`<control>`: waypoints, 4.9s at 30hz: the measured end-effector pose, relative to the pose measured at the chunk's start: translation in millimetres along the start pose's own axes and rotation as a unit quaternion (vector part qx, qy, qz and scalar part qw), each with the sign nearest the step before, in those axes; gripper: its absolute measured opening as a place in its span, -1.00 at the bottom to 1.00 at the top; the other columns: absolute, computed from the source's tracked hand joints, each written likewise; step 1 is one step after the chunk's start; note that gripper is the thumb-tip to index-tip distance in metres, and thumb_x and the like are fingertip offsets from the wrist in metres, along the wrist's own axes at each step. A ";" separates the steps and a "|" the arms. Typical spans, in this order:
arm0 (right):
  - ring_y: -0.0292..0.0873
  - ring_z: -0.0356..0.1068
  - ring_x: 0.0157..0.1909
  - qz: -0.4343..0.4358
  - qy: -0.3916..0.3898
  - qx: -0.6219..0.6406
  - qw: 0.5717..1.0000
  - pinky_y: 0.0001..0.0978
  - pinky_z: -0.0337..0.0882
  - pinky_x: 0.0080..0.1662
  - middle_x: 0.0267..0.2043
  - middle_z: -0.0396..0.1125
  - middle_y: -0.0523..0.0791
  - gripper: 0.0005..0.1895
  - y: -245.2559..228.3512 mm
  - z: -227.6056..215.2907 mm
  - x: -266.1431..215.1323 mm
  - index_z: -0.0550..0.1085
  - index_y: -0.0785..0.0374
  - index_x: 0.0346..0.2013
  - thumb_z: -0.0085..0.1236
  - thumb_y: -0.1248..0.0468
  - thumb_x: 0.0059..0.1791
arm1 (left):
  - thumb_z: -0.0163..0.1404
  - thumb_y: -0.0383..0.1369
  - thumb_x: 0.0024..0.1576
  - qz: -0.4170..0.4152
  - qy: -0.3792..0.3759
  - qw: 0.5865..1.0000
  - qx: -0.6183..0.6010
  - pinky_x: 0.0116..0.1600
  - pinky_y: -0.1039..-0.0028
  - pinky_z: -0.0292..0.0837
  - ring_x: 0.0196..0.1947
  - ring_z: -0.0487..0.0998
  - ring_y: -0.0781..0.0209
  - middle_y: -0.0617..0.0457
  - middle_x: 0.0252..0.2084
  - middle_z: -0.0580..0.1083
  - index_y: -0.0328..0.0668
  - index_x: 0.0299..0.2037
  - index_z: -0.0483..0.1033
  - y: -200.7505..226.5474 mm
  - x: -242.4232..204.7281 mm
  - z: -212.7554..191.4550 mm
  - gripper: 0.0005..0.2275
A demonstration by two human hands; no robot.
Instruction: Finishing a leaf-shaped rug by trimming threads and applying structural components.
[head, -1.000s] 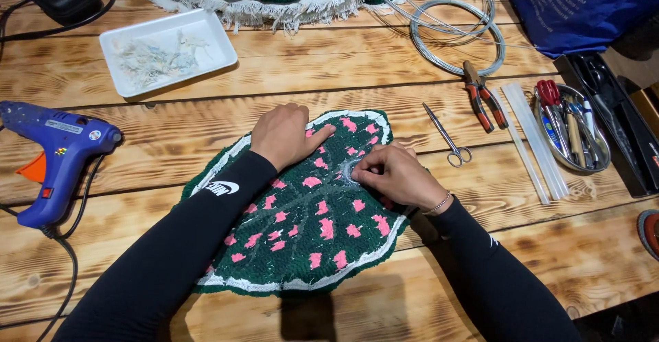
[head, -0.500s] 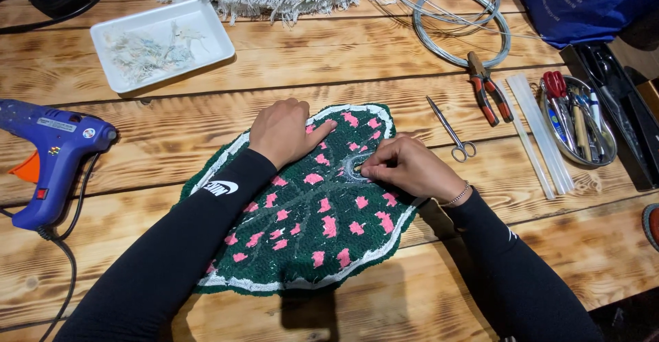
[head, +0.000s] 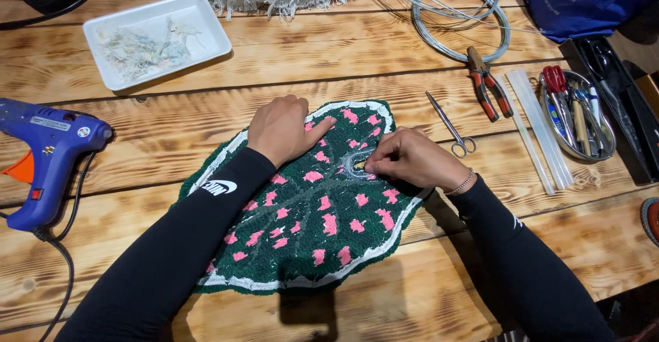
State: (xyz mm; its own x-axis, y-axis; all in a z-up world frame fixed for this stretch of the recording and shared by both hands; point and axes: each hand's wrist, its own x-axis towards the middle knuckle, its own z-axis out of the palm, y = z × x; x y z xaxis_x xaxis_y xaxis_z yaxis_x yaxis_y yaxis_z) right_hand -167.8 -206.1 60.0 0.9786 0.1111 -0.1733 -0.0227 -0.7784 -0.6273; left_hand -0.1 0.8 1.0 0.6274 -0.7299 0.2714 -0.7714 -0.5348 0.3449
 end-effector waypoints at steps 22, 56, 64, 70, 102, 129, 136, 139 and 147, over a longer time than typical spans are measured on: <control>-0.12 0.43 -0.24 -0.151 0.031 -0.173 0.973 -0.24 0.35 -0.17 -0.36 0.46 -0.12 -0.82 19.9 -14.1 9.3 0.60 0.21 -0.35 0.25 0.16 -0.02 | 0.06 0.15 0.12 0.012 0.012 1.000 -0.001 -0.24 0.07 0.47 -0.34 0.58 -0.17 -0.20 -0.43 0.54 -0.33 -0.44 0.59 -1.9 -0.5 2.2 -0.45; -0.42 0.33 -0.32 0.013 0.070 0.282 0.957 -0.53 0.36 -0.26 -0.37 0.39 -0.26 -0.73 -6.5 -24.7 98.7 0.52 0.31 -0.21 0.07 0.13 0.12 | 0.12 0.00 0.11 0.028 0.056 0.998 -0.025 -0.16 0.08 0.42 -0.19 0.53 -0.15 -0.16 -0.27 0.49 -0.30 -0.25 0.52 7.7 -4.6 8.2 -0.59; -0.40 0.41 -0.36 -0.089 0.046 0.248 0.964 -0.51 0.40 -0.32 -0.42 0.44 -0.23 -0.72 -63.5 2.4 293.1 0.54 0.27 -0.34 0.10 0.12 0.09 | 0.14 0.04 0.05 -0.002 0.054 0.998 -0.023 -0.09 0.08 0.39 -0.18 0.51 -0.17 -0.17 -0.27 0.48 -0.31 -0.27 0.55 -16.8 -23.9 -26.5 -0.55; -0.33 0.38 -0.49 -0.065 0.055 0.174 0.981 -0.44 0.37 -0.39 -0.51 0.45 -0.16 -0.73 -75.3 21.4 348.4 0.60 0.28 -0.39 0.14 0.16 0.06 | 0.14 -0.02 0.06 -0.044 0.050 0.995 -0.073 -0.08 0.11 0.39 -0.19 0.53 -0.12 -0.11 -0.31 0.49 -0.25 -0.30 0.57 -59.6 -33.4 -42.5 -0.63; -0.19 0.50 -0.19 -0.139 0.118 -0.025 0.983 -0.36 0.46 -0.12 -0.25 0.48 -0.15 -0.85 -0.1 -8.1 4.1 0.59 0.23 -0.28 0.32 0.23 -0.06 | 0.18 0.09 -0.01 0.061 -0.022 0.990 -0.125 0.11 0.12 0.29 0.09 0.41 -0.09 -0.09 -0.04 0.46 -0.14 0.07 0.49 21.2 27.1 30.3 -0.43; -0.01 0.44 -0.09 -0.277 0.021 -0.323 0.905 -0.16 0.43 -0.05 -0.10 0.41 -0.08 -0.60 11.5 -1.0 1.7 0.50 0.25 -0.02 0.24 0.29 -0.15 | 0.05 0.21 0.02 0.038 -0.082 0.990 -0.112 0.48 -0.18 -0.39 0.52 -0.11 -0.25 -0.14 0.40 0.21 0.07 0.22 0.43 15.7 33.2 40.0 -0.37; -0.15 0.44 -0.19 -0.070 0.059 -0.078 0.993 -0.34 0.44 -0.13 -0.20 0.42 -0.11 -0.84 16.7 -14.3 -6.2 0.49 0.27 -0.17 0.15 0.23 0.05 | 0.05 0.22 0.03 0.039 -0.082 0.990 -0.110 0.47 -0.19 -0.39 0.51 -0.11 -0.24 -0.15 0.40 0.21 0.05 0.22 0.43 15.4 33.5 40.4 -0.36; -0.29 0.42 -0.13 -0.036 0.106 0.043 0.993 -0.44 0.44 -0.07 -0.17 0.43 -0.15 -0.82 38.0 -12.2 -13.0 0.48 0.32 -0.11 0.07 0.25 0.09 | 0.05 0.21 0.03 0.044 -0.077 0.990 -0.108 0.46 -0.19 -0.36 0.50 -0.08 -0.24 -0.14 0.38 0.23 0.03 0.22 0.44 16.0 31.9 40.8 -0.36; -0.42 0.31 -0.25 0.063 0.130 0.142 0.979 -0.52 0.39 -0.20 -0.28 0.41 -0.23 -0.81 38.3 3.8 -12.6 0.50 0.34 -0.10 0.07 0.25 0.11 | 0.11 0.08 0.06 0.100 -0.004 0.986 -0.132 0.45 -0.20 -0.28 0.43 0.10 -0.17 -0.07 0.28 0.35 0.00 0.13 0.51 19.1 24.5 31.6 -0.49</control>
State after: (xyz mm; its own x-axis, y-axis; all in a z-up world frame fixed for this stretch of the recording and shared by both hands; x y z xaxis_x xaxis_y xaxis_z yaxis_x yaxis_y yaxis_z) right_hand -181.8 -235.0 35.3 0.9825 -0.1652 -0.0863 -0.1664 -0.5688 -0.8055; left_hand -2.9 -40.8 -14.2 0.4639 -0.8133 0.3512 -0.8244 -0.2511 0.5073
